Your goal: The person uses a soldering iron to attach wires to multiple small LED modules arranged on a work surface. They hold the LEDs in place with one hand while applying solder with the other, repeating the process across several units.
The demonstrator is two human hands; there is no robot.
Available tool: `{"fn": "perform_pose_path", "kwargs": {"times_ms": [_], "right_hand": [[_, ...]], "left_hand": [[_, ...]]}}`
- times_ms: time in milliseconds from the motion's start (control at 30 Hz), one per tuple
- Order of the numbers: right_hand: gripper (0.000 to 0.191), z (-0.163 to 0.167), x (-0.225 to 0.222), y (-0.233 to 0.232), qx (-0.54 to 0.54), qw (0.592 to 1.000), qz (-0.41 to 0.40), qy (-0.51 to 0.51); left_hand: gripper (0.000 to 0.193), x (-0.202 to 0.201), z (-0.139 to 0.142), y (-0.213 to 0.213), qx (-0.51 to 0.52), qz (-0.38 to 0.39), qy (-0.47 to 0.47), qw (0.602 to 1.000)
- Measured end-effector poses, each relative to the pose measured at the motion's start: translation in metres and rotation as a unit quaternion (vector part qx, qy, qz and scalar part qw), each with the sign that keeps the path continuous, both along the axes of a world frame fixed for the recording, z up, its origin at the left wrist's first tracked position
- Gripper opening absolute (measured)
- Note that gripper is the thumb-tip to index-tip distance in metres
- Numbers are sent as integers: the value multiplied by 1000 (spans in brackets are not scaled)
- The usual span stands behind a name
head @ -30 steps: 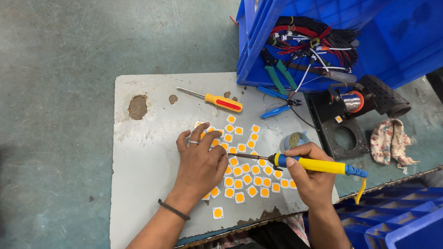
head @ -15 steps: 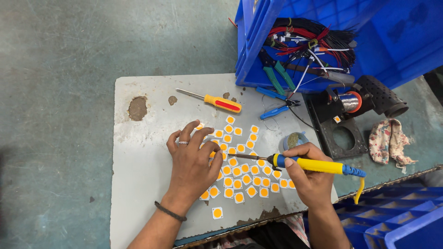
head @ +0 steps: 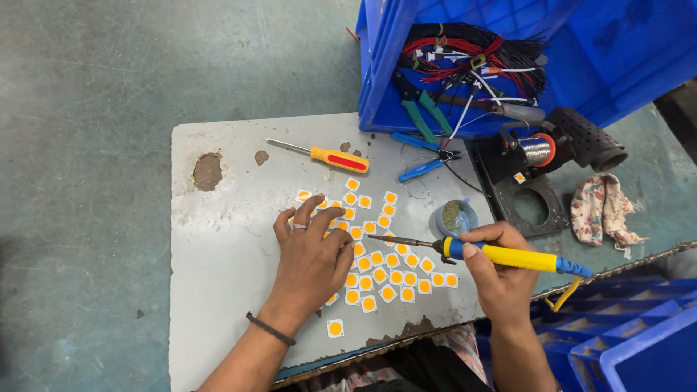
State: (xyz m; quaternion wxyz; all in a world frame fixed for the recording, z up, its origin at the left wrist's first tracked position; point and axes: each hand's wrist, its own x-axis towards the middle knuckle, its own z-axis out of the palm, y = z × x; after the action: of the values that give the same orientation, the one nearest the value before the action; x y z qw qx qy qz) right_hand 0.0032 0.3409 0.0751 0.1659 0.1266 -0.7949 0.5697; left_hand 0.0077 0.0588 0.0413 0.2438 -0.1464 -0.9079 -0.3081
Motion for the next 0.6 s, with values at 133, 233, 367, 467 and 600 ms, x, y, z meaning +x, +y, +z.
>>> {"fn": "perform_pose_path", "kwargs": {"times_ms": [133,233,367,467,600], "right_hand": [[13,-1,1,0,-9,1000,7,-15],[13,-1,0,-3,-5,1000,11,-29],[12,-1,-1,-8,-13,999,27,-33],[12,0,-2,-10,-11,999,30,-27],[11,-1,-4,-11,3,999,24,-26]], "left_hand": [[6,-1,-1,0,-21,0,5,1000],[6,-1,-1,1,-26,-3,3,1000],[5,-2,-2,1,-38,-4,1,999],[4,-2,-1,2,-43,-5,3,999],[4,-1,-1,2,-44,-8,1,999]]}}
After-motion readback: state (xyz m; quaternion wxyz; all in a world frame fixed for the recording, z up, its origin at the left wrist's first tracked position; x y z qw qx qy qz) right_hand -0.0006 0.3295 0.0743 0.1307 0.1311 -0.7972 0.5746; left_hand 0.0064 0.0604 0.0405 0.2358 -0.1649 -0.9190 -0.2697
